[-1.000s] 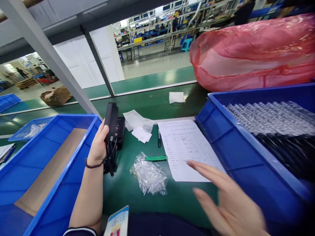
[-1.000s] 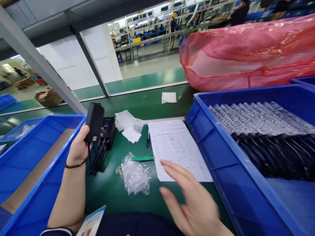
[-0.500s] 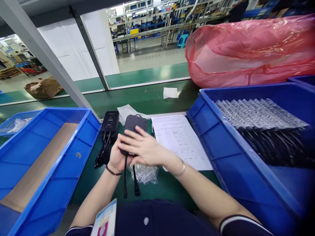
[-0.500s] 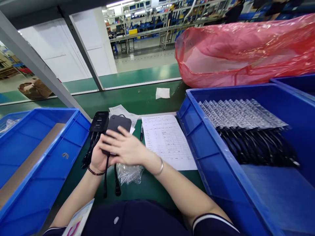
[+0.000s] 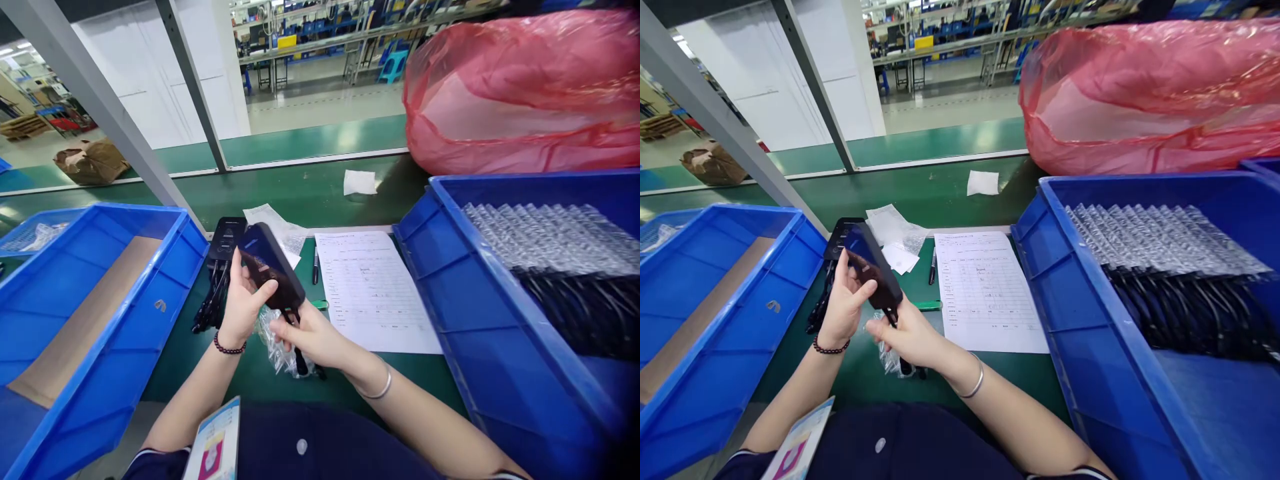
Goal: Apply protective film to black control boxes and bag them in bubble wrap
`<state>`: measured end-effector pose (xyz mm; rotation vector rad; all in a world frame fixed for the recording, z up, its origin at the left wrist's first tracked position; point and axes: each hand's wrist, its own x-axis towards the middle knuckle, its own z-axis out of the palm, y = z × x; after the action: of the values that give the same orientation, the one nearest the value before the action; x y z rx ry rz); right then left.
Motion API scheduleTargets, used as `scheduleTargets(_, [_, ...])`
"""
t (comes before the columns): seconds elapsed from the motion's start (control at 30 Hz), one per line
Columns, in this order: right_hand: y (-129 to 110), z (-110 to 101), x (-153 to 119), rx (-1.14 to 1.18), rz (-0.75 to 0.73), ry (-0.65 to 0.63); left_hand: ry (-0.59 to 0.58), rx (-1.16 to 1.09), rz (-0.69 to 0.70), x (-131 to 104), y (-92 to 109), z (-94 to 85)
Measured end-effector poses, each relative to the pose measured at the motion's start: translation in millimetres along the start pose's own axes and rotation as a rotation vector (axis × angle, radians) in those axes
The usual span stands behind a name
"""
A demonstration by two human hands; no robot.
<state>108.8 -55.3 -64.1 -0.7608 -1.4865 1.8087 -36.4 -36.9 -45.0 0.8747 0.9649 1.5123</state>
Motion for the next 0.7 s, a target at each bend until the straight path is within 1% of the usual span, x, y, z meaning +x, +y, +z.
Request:
scheduleTargets(0.03, [3, 6, -1, 0.096, 0.044, -0.016, -0.014, 0.032, 0.021, 0, 0, -2.7])
scheduleTargets(0.07, [5, 9, -1, 0.182, 0.085, -0.049, -0.051, 0.011, -0.022, -1, 1, -5.6])
scheduleTargets(0.1, [5, 9, -1, 0.243, 0.118, -0.113, -0.101, -0.053, -0.113, -2, 2, -8.4])
scheduleTargets(0.13, [5, 8, -1, 0.263, 0.137, -0.208, -0.155, -0.14, -0.232, -4, 3, -11.1])
scheduleTargets(0.17, [4, 4, -1, 0.236, 0.127, -0.292, -0.201, -0.231, -0.343, -4, 5, -13.6])
scheduleTargets(0.2, [2, -3, 0, 0.146, 0.094, -0.341, -0.229, -0.311, -0.412, -5, 8, -16.0])
scheduleTargets(0.23, [0, -11, 1, -0.004, 0.035, -0.327, -0.23, -0.377, -0.419, -5, 11, -18.5])
scheduleTargets(0.27, [-2, -22, 3, -0.199, -0.036, -0.247, -0.208, -0.425, -0.376, -4, 15, -21.4])
scheduleTargets(0.33, [0, -45, 8, -0.639, -0.14, 0.013, -0.163, -0.464, -0.243, -1, 23, -28.4])
scheduleTargets(0.37, [4, -56, 12, -0.821, -0.149, 0.101, -0.157, -0.462, -0.19, 0, 26, -32.3])
scheduleTargets(0.4, [9, -65, 15, -0.951, -0.138, 0.109, -0.159, -0.456, -0.156, 1, 30, -36.2])
scheduleTargets(0.43, [16, -72, 18, -1.039, -0.125, 0.076, -0.172, -0.448, -0.152, 1, 32, -39.9])
scheduleTargets(0.5, [29, -78, 23, -1.122, -0.098, -0.061, -0.207, -0.44, -0.206, 1, 33, -46.3])
scheduleTargets(0.53, [35, -78, 25, -1.134, -0.089, -0.104, -0.231, -0.438, -0.259, 1, 33, -49.0])
scheduleTargets(0.57, [39, -77, 26, -1.133, -0.078, -0.112, -0.258, -0.436, -0.321, 0, 32, -51.3])
scheduleTargets(0.6, [41, -77, 26, -1.116, -0.067, -0.084, -0.287, -0.433, -0.388, -1, 30, -53.3])
scheduleTargets(0.63, [42, -77, 25, -1.079, -0.059, -0.03, -0.315, -0.431, -0.449, -2, 29, -54.7])
scheduleTargets(0.7, [37, -78, 22, -0.948, -0.064, 0.123, -0.359, -0.432, -0.542, -3, 25, -55.8])
